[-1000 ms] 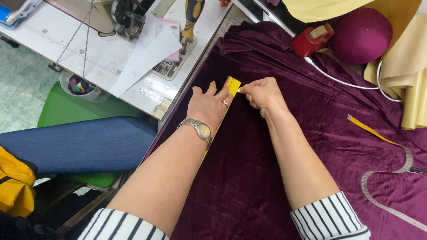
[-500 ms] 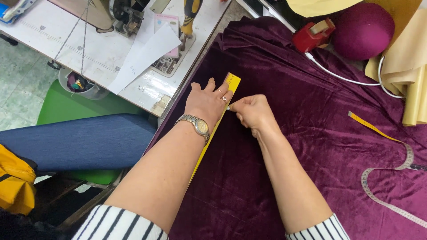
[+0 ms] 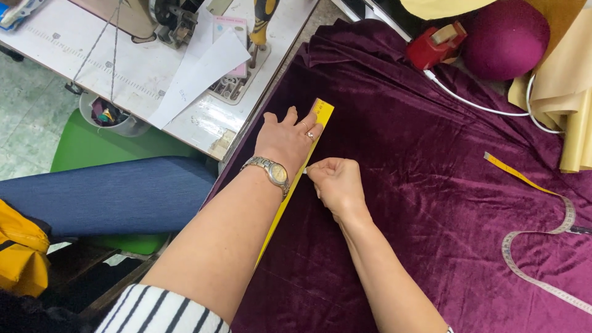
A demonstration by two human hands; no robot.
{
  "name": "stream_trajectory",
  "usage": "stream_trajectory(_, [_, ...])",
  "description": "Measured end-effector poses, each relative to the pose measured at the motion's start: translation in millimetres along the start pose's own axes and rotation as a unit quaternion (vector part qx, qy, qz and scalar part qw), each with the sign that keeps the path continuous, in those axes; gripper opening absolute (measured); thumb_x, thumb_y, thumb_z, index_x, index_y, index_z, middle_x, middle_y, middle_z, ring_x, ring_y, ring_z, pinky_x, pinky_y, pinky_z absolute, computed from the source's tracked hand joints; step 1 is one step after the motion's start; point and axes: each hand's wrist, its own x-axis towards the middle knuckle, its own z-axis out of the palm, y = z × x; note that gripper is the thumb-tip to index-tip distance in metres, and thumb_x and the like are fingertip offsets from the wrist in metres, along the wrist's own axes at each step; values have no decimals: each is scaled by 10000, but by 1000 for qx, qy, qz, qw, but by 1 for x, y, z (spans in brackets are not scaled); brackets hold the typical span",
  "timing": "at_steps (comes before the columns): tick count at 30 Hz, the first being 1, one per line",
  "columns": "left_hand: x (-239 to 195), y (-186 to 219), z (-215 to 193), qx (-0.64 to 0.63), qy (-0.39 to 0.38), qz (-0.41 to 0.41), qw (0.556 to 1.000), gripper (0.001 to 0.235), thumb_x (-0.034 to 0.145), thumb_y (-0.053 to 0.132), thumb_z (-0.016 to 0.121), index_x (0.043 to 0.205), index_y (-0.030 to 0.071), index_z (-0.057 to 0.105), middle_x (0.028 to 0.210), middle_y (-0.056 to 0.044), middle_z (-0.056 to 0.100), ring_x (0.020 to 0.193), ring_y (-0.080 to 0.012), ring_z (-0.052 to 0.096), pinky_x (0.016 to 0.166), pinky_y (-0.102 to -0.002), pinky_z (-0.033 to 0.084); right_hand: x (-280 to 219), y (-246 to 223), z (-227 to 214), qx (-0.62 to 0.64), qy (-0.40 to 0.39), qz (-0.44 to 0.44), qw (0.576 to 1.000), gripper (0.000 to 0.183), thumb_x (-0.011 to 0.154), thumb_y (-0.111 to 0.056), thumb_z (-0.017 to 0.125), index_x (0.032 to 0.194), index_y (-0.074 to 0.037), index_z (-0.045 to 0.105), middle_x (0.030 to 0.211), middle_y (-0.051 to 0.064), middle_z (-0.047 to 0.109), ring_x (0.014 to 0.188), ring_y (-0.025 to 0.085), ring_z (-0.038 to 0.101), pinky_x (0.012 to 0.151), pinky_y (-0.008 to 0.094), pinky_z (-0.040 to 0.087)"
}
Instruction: Measuring and marking purple velvet fabric using a measuring tape and a ruler for garment construction.
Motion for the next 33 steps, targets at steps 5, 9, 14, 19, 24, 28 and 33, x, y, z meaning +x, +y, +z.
stream_trajectory(5, [1,-1,0,-4,-5,1,1000,860,822,64,670,1524,191,190,1584,11,149,1432,-306,198,1004,-551,350,11,-6,-3,-13,27,-33,999,158,751,-7,555,804,30,699,394,19,504,288,69,411,361,168,383])
stream_trajectory(9, [-2,0,-3,-6,-6,1,1000,897,797,75,701,1522,199,188,1581,5,159,1431,-307,209,994,-541,358,23,-11,-7,-16,35,-50,998,150,750,-3,550,796,30,689,395,14,498,292,70,407,357,171,377])
stream_trajectory(14, [-9,-1,-9,-18,-5,4,1000,901,777,53,706,1513,195,206,1578,-9,179,1426,-313,221,981,-536,365,45,-14,-14,-12,49,-66,997,165,744,4,532,794,34,686,385,15,480,295,72,410,342,177,364])
stream_trajectory(19, [-12,0,-11,-17,-6,-6,1000,798,846,18,587,1516,213,198,1581,17,179,1434,-305,202,1002,-546,336,80,-9,-22,-18,72,-84,994,170,729,9,522,780,27,683,371,3,455,286,66,398,340,179,350])
stream_trajectory(24, [-9,0,-8,-14,2,-4,1000,706,900,26,512,1514,212,216,1579,34,171,1433,-302,203,1014,-565,323,96,-19,-26,-20,81,-90,992,166,738,-7,532,794,20,686,379,-12,462,295,56,403,354,168,351])
stream_trajectory(28, [-30,-1,-24,-16,8,-3,1000,814,849,5,583,1517,243,184,1572,47,170,1426,-306,207,986,-558,335,108,-23,-30,-19,95,-104,990,148,736,-26,556,781,-3,695,374,-26,472,295,48,416,362,158,365])
stream_trajectory(33, [-26,0,-20,-2,17,7,1000,866,800,9,654,1511,220,206,1574,37,183,1419,-308,234,964,-531,367,121,-28,-36,-33,102,-122,987,147,749,-31,564,790,4,700,387,-2,495,307,68,458,365,175,381])
